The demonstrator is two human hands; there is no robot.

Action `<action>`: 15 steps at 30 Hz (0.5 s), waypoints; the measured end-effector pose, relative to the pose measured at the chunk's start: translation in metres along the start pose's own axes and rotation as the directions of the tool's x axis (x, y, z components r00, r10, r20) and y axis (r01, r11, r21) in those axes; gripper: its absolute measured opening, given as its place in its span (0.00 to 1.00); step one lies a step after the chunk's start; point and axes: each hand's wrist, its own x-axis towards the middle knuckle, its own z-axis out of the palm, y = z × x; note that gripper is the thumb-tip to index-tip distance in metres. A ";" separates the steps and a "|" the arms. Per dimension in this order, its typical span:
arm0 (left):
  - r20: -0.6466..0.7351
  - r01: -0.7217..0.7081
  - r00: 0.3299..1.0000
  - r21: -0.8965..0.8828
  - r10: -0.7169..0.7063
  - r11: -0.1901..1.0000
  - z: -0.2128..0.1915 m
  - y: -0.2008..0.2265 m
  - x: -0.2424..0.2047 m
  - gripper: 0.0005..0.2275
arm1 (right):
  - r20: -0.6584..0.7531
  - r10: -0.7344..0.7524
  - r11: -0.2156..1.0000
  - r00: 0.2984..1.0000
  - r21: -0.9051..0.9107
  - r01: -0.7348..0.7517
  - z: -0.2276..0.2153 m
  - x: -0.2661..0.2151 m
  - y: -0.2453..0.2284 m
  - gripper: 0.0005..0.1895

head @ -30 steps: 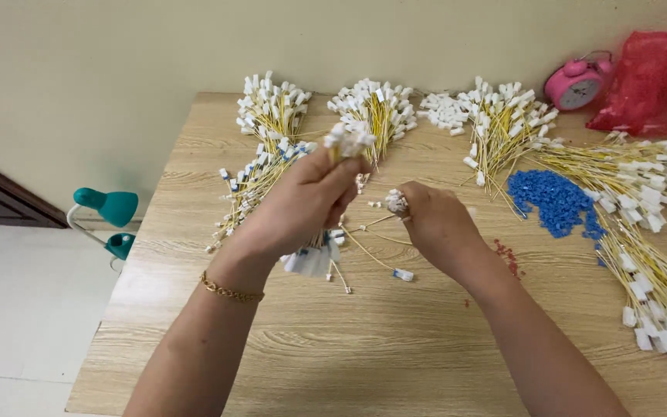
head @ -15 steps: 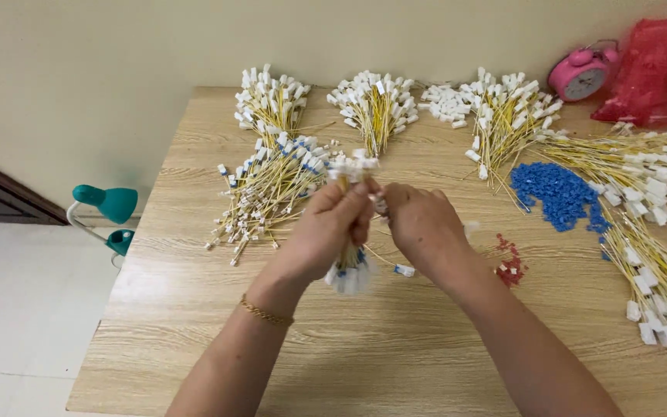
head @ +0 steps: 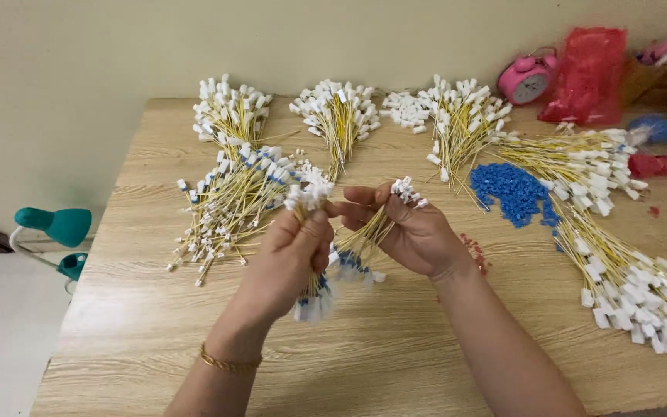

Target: Assembling small plastic sleeves onto the ends of wires and organizing them into bundles.

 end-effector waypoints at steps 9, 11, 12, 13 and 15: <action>0.046 -0.408 0.863 0.648 0.502 0.643 0.039 -0.022 0.000 0.22 | -0.115 0.113 0.993 0.987 0.047 -0.109 -0.003 -0.007 0.033 0.24; -0.003 -0.315 0.916 0.615 0.401 0.723 0.042 -0.016 0.001 0.22 | -0.139 0.107 0.993 0.984 0.055 -0.101 0.013 -0.003 0.033 0.25; -0.042 -0.217 0.956 0.569 0.292 0.793 0.044 -0.014 0.001 0.23 | -0.167 0.099 0.994 0.981 0.058 -0.091 0.021 -0.002 0.033 0.26; -0.044 -0.216 0.955 0.570 0.292 0.793 0.041 -0.025 0.005 0.23 | -0.166 0.101 0.994 0.981 0.059 -0.093 0.022 -0.001 0.033 0.26; 0.017 -0.262 0.963 0.280 0.268 0.923 0.033 -0.049 0.012 0.15 | -0.228 0.087 0.996 0.970 0.018 -0.085 0.025 -0.001 0.036 0.27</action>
